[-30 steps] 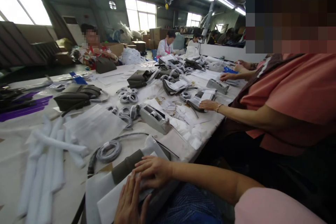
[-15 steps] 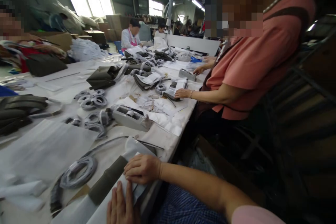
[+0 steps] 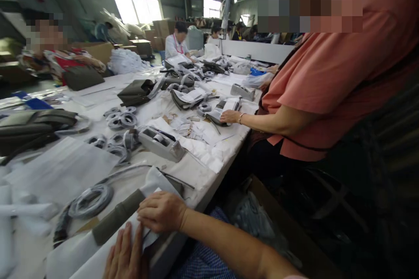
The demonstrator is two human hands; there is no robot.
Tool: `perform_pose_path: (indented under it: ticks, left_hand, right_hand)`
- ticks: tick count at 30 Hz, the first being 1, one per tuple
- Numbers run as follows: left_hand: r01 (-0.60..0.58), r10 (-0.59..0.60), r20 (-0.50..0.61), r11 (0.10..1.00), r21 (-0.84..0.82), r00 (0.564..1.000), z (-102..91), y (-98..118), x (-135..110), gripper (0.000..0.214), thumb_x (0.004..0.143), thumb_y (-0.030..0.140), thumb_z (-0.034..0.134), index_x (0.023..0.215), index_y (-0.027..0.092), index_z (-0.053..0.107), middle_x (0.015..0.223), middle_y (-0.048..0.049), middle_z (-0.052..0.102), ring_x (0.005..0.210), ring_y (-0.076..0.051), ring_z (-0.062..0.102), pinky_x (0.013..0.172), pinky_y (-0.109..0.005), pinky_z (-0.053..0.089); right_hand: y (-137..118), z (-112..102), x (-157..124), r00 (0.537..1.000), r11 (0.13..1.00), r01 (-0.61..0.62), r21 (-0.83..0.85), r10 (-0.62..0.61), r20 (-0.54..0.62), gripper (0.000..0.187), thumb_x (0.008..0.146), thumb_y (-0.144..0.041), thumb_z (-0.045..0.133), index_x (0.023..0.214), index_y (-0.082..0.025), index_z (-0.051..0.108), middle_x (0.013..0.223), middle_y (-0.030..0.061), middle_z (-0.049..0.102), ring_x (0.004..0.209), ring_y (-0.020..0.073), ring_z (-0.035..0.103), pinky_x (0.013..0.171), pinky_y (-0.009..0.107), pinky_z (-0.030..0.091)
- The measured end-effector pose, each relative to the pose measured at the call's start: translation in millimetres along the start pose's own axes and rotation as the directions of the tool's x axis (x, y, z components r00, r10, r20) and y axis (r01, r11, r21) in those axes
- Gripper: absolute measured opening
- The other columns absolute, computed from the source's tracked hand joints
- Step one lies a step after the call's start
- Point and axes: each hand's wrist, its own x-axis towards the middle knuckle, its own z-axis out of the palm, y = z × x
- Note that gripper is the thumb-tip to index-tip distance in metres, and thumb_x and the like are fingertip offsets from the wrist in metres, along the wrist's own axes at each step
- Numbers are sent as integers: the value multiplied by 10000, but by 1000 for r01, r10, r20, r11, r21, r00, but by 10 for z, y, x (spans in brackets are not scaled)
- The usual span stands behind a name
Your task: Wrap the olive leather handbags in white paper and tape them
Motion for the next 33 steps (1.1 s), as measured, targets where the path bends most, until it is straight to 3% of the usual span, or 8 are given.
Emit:
perform_pose_path:
  ticks: [12,16,19,22,25,29,31,33]
  left_hand:
    - [32,-38,30,983,182,999,-34,103,7,630,951,201,422,1553,244,238,1590,-86,324,1421,-268,374,1202,-447,274]
    - [70,-77,40,985,155,996,-74,154,26,628,961,212,421,1555,261,223,1599,-83,302,1429,-277,357,1190,-481,292]
    - [103,-109,58,989,104,992,-121,205,46,635,959,225,440,1552,284,222,1610,-75,271,1437,-305,335,1172,-539,307]
    - [121,-127,101,991,65,987,-171,244,69,645,942,220,486,1541,298,260,1612,-73,268,1432,-338,335,1161,-580,311]
    - [146,-152,115,987,61,982,-193,244,90,673,923,208,534,1538,283,272,1606,-84,283,1431,-358,327,1161,-591,311]
    - [100,-111,112,990,98,987,-186,230,93,712,914,187,545,1548,283,236,1609,-101,264,1418,-366,351,1145,-597,340]
    - [79,-94,106,988,136,990,-181,230,74,725,925,145,504,1559,287,183,1613,-108,251,1416,-343,365,1139,-573,362]
    - [55,-76,107,980,193,991,-165,218,54,730,928,117,483,1565,264,158,1604,-126,266,1413,-319,379,1130,-529,392]
  right_hand:
    - [18,-114,0,999,981,-10,193,18,-39,167,949,-266,527,956,-177,669,1063,45,743,1077,181,652,1016,315,466]
    - [-17,-212,-53,998,978,65,196,-66,-3,203,966,-256,496,994,-180,682,1145,25,728,1138,170,631,1067,301,442]
    - [-90,-432,-357,996,964,86,254,-78,-39,246,991,-255,476,1123,-179,670,1227,10,698,1209,130,591,1101,254,419]
    - [-148,-721,-1001,986,938,-98,332,136,-93,252,989,-275,510,1165,-178,662,1146,35,728,1133,122,637,1035,246,488]
    - [-218,-989,-1870,833,793,-468,390,543,-102,249,983,-253,516,1145,-174,688,1057,70,746,976,149,701,885,263,578]
    - [-411,-1185,-2841,457,467,-823,322,882,-111,320,1010,-338,454,1101,-184,719,861,67,748,731,179,726,744,305,619]
    - [-468,-1202,-3057,409,424,-865,269,906,-113,320,999,-373,472,1124,-207,716,859,62,749,763,200,735,749,314,622]
    - [-440,-1203,-3033,451,473,-851,227,881,-142,296,985,-373,501,1142,-230,707,906,56,755,787,204,740,777,310,621]
